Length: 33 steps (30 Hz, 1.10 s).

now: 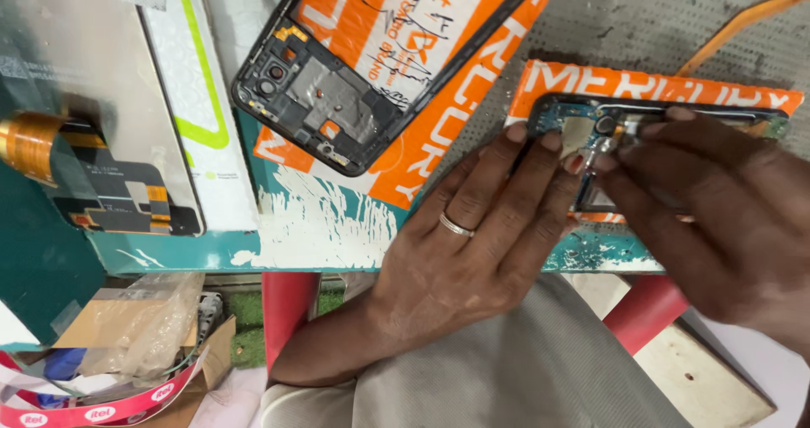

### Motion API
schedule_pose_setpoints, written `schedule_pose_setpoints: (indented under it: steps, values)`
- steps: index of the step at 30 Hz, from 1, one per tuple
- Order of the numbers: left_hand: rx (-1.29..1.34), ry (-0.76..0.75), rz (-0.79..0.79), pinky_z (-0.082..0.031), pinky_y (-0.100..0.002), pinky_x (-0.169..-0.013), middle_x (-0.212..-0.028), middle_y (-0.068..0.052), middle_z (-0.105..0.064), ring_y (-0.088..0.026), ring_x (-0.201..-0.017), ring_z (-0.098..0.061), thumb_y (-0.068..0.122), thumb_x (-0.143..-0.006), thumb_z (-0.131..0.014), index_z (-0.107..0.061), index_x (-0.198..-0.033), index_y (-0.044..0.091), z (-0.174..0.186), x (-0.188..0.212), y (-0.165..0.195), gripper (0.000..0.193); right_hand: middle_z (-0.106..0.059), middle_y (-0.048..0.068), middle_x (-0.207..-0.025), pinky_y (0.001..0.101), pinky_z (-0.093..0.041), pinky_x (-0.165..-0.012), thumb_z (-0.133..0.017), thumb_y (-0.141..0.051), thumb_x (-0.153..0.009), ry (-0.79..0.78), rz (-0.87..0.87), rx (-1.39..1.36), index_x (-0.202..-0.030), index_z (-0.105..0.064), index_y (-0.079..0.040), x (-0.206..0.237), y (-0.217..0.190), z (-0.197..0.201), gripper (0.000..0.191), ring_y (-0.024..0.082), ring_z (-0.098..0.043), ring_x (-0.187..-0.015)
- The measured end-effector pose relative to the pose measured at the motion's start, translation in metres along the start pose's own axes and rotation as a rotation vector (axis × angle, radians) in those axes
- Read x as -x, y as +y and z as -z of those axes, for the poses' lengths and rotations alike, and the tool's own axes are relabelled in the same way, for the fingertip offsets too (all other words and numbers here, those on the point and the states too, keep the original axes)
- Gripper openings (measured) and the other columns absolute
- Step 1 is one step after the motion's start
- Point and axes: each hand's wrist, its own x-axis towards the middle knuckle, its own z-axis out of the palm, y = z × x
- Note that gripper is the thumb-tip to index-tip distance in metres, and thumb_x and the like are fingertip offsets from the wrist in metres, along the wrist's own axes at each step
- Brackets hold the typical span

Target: The person works on a disassembled smartphone on a repair mat, pressing the display assembly in place, applying adhesive from a tube, using tweezers to position small components on the board, and fitting a battery into the phone body. They then apply liquid from a dark bottle onto the flex cable area and use a spudger tool on the board.

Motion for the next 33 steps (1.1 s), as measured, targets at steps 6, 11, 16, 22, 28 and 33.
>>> schedule_pose_setpoints:
  steps: [6,11,16,22,28,33]
  values:
    - [0.067,0.021,0.026,-0.05,-0.044,-0.118,-0.149,-0.015,-0.055,-0.033,-0.144,-0.048,0.027,-0.113,-0.065,-0.067,-0.14,0.001,0.0,-0.005,-0.001,0.037,-0.072,0.011,-0.108,0.0341,-0.063,-0.082,-0.071,-0.007,-0.074,-0.043,-0.026,0.241,-0.11,-0.077,0.001,0.0,-0.012,-0.003,0.037,0.026,-0.07,-0.104]
    - [0.132,0.039,0.04,-0.052,-0.047,-0.115,-0.146,-0.016,-0.055,-0.034,-0.14,-0.05,0.028,-0.109,-0.073,-0.068,-0.137,0.0,0.003,-0.008,-0.002,0.04,-0.07,0.005,-0.108,0.0291,-0.06,-0.079,-0.079,-0.006,-0.084,0.007,-0.125,0.292,-0.111,-0.076,-0.005,-0.003,-0.019,-0.002,0.027,0.021,-0.068,-0.104]
    - [0.141,0.081,0.06,-0.053,-0.047,-0.114,-0.146,-0.016,-0.055,-0.034,-0.138,-0.052,0.026,-0.106,-0.077,-0.069,-0.133,0.001,0.0,-0.01,-0.003,0.038,-0.067,0.005,-0.106,0.0302,-0.059,-0.08,-0.081,-0.006,-0.087,0.106,-0.171,0.206,-0.105,-0.076,-0.005,-0.01,-0.02,-0.003,0.019,0.022,-0.067,-0.103]
    - [0.127,0.099,0.061,-0.051,-0.048,-0.116,-0.149,-0.015,-0.051,-0.034,-0.14,-0.052,0.024,-0.105,-0.078,-0.068,-0.137,0.001,-0.004,-0.008,-0.004,0.041,-0.066,0.005,-0.106,0.0285,-0.058,-0.075,-0.08,-0.009,-0.086,0.057,-0.191,0.209,-0.109,-0.077,-0.004,-0.017,-0.03,0.012,0.024,0.019,-0.065,-0.097]
    - [0.126,0.122,0.051,-0.052,-0.047,-0.117,-0.149,-0.014,-0.05,-0.033,-0.14,-0.052,0.024,-0.105,-0.08,-0.068,-0.137,0.0,-0.007,-0.007,-0.005,0.041,-0.066,0.005,-0.104,0.0249,-0.057,-0.065,-0.072,-0.014,-0.072,-0.103,-0.18,0.322,-0.112,-0.078,-0.001,-0.025,-0.037,0.022,0.043,0.018,-0.061,-0.092]
    - [0.123,0.143,0.046,-0.053,-0.046,-0.117,-0.149,-0.015,-0.051,-0.033,-0.14,-0.052,0.022,-0.105,-0.08,-0.07,-0.133,-0.001,-0.009,-0.007,-0.005,0.037,-0.064,0.006,-0.099,0.021,-0.059,-0.065,-0.069,-0.014,-0.073,-0.132,-0.13,0.465,-0.105,-0.076,0.0,-0.03,-0.04,0.014,0.036,0.018,-0.062,-0.095]
